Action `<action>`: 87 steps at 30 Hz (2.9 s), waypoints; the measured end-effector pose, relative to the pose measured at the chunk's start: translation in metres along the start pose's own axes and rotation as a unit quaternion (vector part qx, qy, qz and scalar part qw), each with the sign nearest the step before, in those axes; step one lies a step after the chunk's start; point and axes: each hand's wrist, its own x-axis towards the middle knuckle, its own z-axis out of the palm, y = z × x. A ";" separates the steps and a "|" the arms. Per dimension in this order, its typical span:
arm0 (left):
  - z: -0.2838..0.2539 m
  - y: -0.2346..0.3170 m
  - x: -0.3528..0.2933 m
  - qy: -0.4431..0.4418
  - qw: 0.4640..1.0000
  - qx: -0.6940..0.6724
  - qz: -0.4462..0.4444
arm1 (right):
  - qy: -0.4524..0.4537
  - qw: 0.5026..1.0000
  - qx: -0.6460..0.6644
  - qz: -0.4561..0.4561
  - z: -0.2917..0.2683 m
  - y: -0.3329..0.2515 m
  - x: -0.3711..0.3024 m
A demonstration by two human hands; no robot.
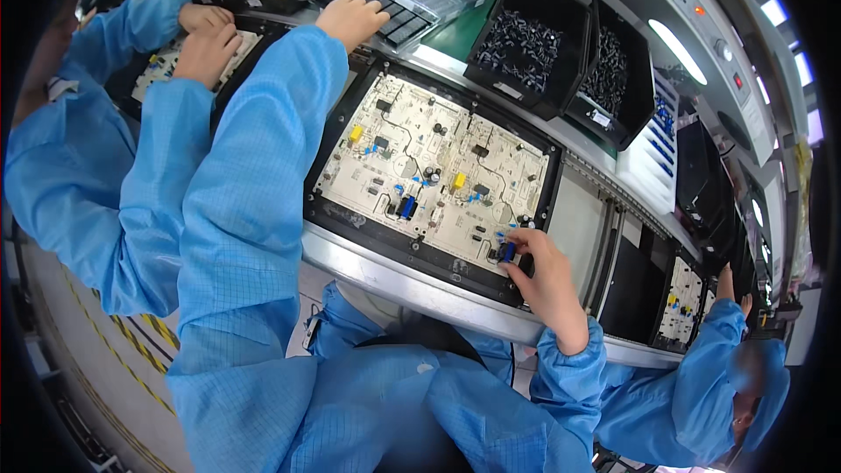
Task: Assembling electronic components on printed circuit boards along a production line.
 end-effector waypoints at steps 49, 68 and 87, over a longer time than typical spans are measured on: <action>0.021 0.191 0.175 -0.079 0.947 -0.304 0.068 | -0.039 0.982 -0.127 -0.135 -0.023 0.006 0.028; -0.055 0.164 0.142 -0.044 0.909 -0.413 0.040 | 0.175 0.935 -0.305 0.046 -0.123 0.178 0.219; -0.169 0.181 0.010 0.161 0.660 -0.732 0.048 | -0.043 0.975 0.115 -0.186 -0.040 0.032 0.118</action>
